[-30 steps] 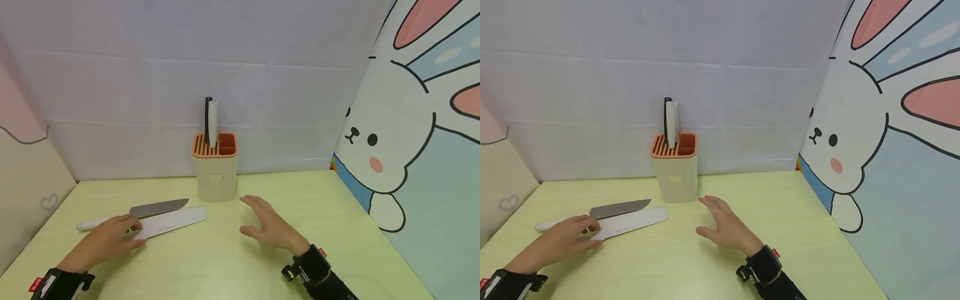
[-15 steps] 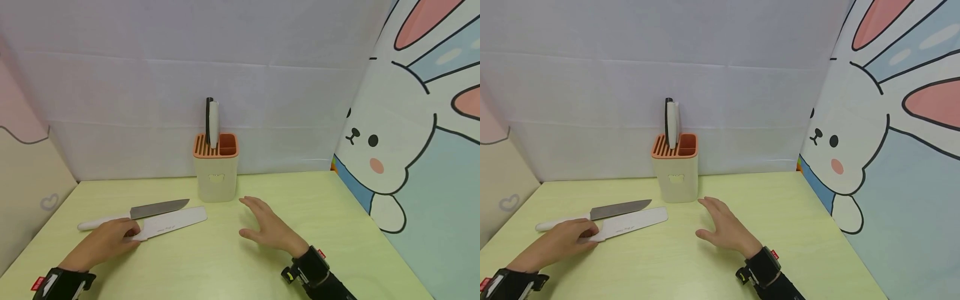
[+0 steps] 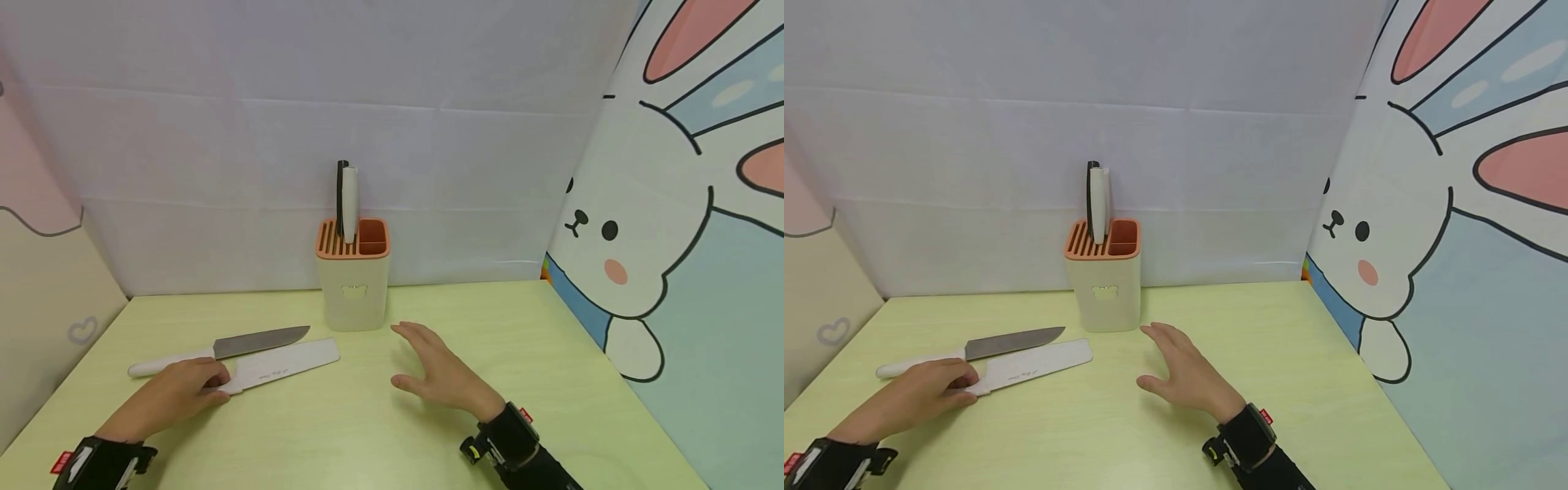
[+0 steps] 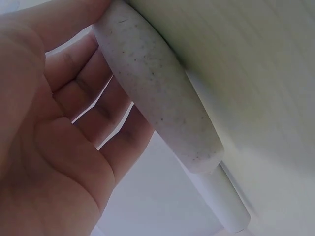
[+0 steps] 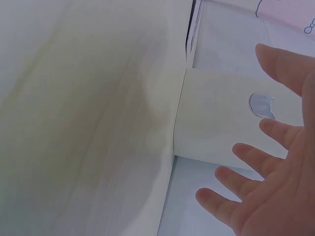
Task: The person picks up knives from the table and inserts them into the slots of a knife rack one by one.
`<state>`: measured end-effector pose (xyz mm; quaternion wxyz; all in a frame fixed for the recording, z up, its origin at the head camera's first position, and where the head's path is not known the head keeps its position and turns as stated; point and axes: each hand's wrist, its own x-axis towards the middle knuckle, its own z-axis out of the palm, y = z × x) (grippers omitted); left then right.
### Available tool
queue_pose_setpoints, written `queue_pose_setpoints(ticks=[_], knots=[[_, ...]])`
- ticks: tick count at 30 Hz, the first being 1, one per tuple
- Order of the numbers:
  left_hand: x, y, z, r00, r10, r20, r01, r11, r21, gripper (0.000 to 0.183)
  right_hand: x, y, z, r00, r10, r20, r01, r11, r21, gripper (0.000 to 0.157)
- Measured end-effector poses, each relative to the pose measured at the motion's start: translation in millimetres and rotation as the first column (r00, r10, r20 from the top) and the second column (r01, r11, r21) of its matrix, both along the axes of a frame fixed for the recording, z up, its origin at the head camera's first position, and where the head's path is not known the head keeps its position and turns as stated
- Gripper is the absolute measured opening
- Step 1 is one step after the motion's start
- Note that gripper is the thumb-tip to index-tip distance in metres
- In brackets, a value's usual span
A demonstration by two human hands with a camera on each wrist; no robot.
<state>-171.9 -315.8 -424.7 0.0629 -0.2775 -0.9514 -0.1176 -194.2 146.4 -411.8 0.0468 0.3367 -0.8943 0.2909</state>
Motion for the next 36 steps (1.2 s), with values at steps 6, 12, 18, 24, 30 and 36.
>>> queue_pose_setpoints(ticks=[6,12,18,24,30,36], knots=[[-1.1,2,-3.7,1.0,-0.029,-0.011,0.029,0.999,0.017,0.019,0.1,0,0.1,1.0,0.005,0.0,-0.005,1.0,0.002,0.079],[-2.7,7,-7.7,0.999,-0.045,-0.015,0.046,0.999,0.025,0.018,0.8,-1,0.8,1.0,0.001,0.006,-0.001,1.0,0.006,0.079],[-4.3,18,-7.5,0.999,-0.053,-0.008,0.053,0.998,0.031,0.017,1.3,0,0.9,1.0,0.001,0.0,-0.001,1.0,0.011,0.079],[-5.3,32,-5.2,0.997,-0.062,-0.038,0.063,0.997,0.032,0.018,1.3,2,1.3,1.0,0.01,0.003,-0.01,1.0,0.012,0.077],[-7.7,47,-4.6,0.997,-0.06,-0.048,0.061,0.998,0.018,0.018,2.0,4,1.7,1.0,-0.004,-0.004,0.004,1.0,0.031,0.078],[-12.6,61,-4.9,0.998,-0.054,-0.023,0.054,0.998,0.01,0.019,1.5,9,1.4,1.0,-0.02,-0.018,0.021,0.999,0.04,0.078]])
